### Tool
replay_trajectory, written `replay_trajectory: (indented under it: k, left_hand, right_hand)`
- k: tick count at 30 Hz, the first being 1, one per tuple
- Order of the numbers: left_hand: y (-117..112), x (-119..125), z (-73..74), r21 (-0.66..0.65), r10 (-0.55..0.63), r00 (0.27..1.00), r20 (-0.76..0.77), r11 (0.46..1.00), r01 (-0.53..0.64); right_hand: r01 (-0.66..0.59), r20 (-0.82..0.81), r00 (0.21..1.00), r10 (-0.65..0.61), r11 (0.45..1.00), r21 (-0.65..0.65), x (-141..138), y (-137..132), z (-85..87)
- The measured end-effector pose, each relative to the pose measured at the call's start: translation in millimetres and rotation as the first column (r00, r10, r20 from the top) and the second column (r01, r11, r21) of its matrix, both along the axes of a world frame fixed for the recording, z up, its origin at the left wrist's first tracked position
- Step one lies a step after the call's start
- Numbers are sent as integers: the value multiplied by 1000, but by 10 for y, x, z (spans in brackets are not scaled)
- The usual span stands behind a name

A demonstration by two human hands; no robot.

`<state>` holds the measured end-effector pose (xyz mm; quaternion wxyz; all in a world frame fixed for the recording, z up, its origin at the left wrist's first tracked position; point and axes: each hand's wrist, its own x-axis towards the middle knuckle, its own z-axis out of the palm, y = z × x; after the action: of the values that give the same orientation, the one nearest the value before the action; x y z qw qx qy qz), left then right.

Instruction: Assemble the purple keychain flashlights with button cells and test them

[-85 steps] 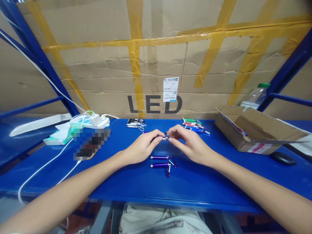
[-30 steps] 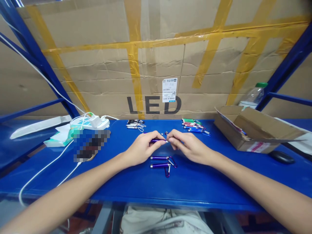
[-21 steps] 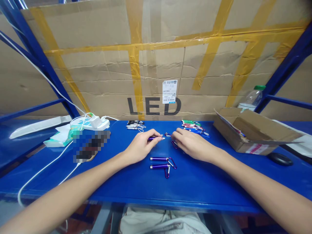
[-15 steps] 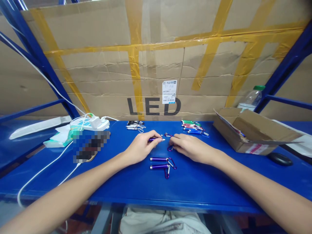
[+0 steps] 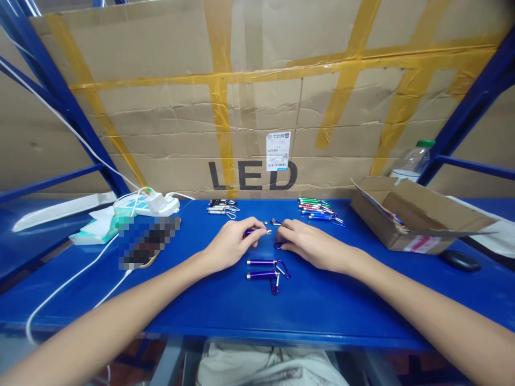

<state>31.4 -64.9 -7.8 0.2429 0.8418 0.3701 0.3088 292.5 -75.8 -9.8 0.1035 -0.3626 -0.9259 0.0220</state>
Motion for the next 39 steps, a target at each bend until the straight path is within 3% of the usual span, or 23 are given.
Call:
replay_trajectory:
  k: [7, 22, 29, 39]
  left_hand:
    - [-19, 8, 15, -51, -13, 1000, -9, 999, 12]
    - [-39, 15, 30, -47, -29, 999, -25, 999, 28]
    - [-39, 15, 34, -45, -36, 999, -39, 998, 34]
    - [-33, 7, 21, -54, -42, 998, -43, 998, 39]
  right_hand:
    - [12, 114, 993, -24, 995, 102, -12, 22, -14]
    - [74, -97, 993, -71, 997, 35, 32, 5, -6]
    - [75, -174, 982, -74, 997, 2, 15, 66, -102]
    - [83, 43, 995, -87, 992, 98, 72, 126, -150]
